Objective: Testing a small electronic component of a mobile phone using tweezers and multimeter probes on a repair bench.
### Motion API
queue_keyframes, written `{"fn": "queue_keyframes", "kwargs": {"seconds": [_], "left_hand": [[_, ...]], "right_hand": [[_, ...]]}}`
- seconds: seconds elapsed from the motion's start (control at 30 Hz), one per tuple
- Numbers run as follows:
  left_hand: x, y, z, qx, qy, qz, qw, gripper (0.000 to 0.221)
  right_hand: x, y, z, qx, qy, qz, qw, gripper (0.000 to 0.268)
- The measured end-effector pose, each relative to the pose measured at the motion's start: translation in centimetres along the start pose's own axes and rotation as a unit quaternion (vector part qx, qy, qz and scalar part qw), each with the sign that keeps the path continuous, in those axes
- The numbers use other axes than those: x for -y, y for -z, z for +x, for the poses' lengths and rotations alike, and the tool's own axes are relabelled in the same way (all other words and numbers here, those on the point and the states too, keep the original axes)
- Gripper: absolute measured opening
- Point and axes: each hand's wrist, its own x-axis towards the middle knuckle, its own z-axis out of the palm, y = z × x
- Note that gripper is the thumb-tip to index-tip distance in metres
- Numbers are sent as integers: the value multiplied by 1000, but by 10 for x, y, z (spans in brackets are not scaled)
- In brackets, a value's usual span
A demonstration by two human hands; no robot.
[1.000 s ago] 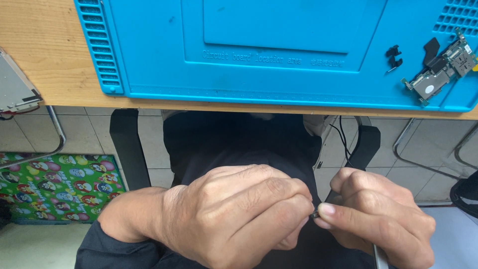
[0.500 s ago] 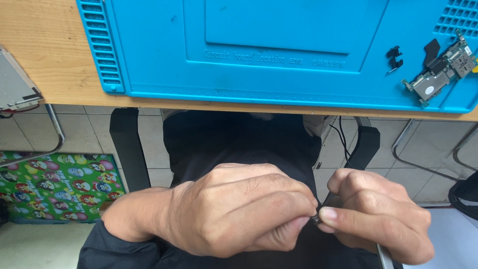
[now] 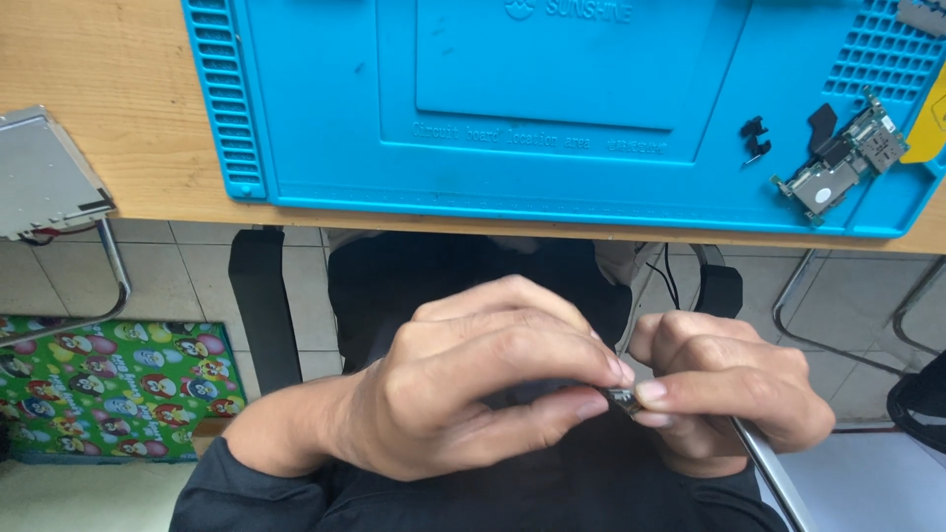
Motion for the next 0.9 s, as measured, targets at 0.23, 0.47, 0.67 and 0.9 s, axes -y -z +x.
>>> {"fn": "queue_keyframes", "kwargs": {"seconds": [0.23, 0.47, 0.67, 0.9], "left_hand": [[2, 10, -6, -79, -38, -7, 996, 17], [-2, 13, -16, -121, -34, -95, 987, 22], [-4, 8, -27, -122, -19, -135, 983, 20], [1, 2, -43, -105, -11, -134, 985, 19]], "right_hand": [[-24, -3, 5, -44, 3, -45, 998, 13], [-79, 23, 29, 63, 189, -409, 890, 3], [-87, 29, 18, 84, 160, -465, 867, 15], [-78, 18, -14, -85, 166, -327, 926, 41]]}}
